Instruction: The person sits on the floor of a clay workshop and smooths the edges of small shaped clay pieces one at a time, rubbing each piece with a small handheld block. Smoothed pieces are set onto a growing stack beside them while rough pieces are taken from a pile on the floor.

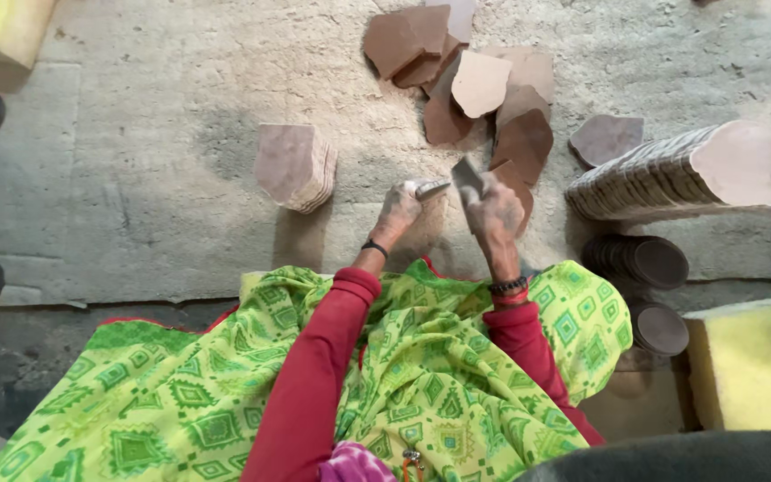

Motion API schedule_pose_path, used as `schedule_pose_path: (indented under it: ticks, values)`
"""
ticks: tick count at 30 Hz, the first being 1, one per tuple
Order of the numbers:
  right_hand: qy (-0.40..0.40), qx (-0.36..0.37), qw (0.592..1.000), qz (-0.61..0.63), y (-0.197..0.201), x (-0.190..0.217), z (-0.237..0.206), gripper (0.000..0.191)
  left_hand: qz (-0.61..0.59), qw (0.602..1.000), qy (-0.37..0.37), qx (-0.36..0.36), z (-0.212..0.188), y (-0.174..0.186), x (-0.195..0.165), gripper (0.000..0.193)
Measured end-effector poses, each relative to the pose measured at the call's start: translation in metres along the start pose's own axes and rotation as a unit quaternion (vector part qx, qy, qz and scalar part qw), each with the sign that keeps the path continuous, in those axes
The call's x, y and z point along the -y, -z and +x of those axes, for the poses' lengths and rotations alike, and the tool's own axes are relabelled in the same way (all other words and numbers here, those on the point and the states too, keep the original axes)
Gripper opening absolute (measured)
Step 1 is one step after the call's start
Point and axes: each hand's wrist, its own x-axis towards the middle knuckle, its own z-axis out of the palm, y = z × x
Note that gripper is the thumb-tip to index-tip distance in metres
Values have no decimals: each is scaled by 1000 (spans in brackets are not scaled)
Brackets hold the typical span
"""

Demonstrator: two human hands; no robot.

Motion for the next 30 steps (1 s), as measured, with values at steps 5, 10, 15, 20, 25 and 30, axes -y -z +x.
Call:
schedule_pose_path:
  ticks: [5, 10, 15, 20, 25, 30]
  values:
    - [-21, -31, 998, 40, -17, 13, 3, 38, -14, 1000, 1, 3, -2, 1, -1, 42]
    - [26, -44, 998, 24, -40, 17, -1, 37, 14, 1000, 18, 21, -7, 5, 0, 25]
    - [137, -70, 987, 37, -42, 18, 22, 33, -18, 998, -54, -7, -10, 0, 0, 29]
    - [162, -73, 983, -44, -43, 13, 3, 26, 7, 1000, 17, -1, 2, -4, 8, 22]
    - [161, -72, 983, -60, -39, 5, -6, 27, 29, 999, 18, 16, 2, -9, 9, 24]
    - [164, -69, 984, -31, -37, 22, 18, 19, 19, 999, 49, 2, -5, -8, -3, 26]
